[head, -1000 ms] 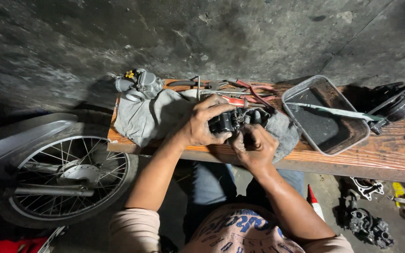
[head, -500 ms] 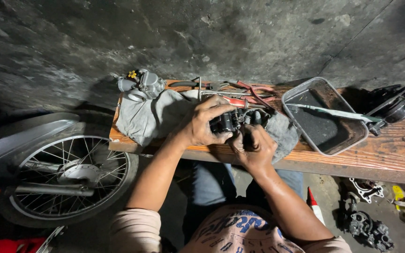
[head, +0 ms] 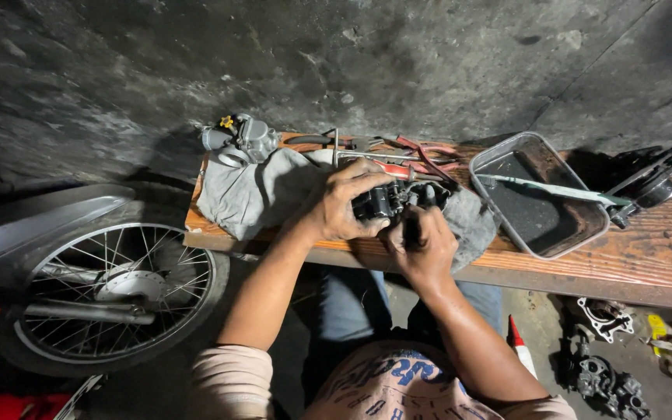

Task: The person cleans and reassembles motorcycle engine components by hand using a cloth and small metal parts.

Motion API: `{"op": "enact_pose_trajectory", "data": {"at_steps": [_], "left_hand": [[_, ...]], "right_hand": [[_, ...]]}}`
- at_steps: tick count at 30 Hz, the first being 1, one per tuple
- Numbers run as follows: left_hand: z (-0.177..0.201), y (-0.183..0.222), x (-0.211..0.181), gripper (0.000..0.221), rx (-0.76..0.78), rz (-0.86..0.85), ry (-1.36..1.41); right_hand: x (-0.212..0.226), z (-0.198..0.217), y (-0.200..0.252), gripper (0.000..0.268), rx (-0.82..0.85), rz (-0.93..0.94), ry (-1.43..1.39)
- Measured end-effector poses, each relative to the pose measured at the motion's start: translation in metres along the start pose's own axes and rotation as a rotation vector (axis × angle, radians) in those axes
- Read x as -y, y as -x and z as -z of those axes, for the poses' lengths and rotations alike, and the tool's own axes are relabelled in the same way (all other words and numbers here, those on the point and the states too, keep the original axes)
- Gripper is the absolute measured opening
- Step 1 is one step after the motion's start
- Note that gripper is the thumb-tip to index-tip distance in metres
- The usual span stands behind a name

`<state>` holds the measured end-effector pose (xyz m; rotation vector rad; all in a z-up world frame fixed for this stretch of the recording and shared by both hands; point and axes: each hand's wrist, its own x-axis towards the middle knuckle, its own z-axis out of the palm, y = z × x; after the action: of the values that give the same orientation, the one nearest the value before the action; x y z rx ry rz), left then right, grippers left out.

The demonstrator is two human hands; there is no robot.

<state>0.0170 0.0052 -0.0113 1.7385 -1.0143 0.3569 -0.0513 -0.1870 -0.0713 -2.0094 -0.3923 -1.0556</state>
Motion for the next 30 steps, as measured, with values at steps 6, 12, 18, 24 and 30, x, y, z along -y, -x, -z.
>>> {"op": "enact_pose_trajectory", "data": {"at_steps": [6,12,18,24,30], "left_hand": [[0.004,0.001,-0.006,0.061,-0.026,0.005,0.001],[0.015,0.012,0.007,0.068,-0.135,0.074,0.020],[0.015,0.027,0.008,0.070,-0.308,0.124,0.055],[0.000,0.043,0.021,0.067,-0.451,0.199,0.232],[-0.031,0.044,0.014,0.061,-0.622,0.259,0.525]], "right_hand": [[0.021,0.012,-0.024,0.004,0.018,-0.065,-0.146],[0.017,0.018,-0.028,0.008,0.020,-0.106,-0.214],[0.018,0.020,-0.031,0.009,0.026,-0.119,-0.278],[0.027,0.016,-0.035,0.017,0.054,-0.066,-0.273],[0.034,0.016,-0.040,0.029,0.057,-0.021,-0.291]]}}
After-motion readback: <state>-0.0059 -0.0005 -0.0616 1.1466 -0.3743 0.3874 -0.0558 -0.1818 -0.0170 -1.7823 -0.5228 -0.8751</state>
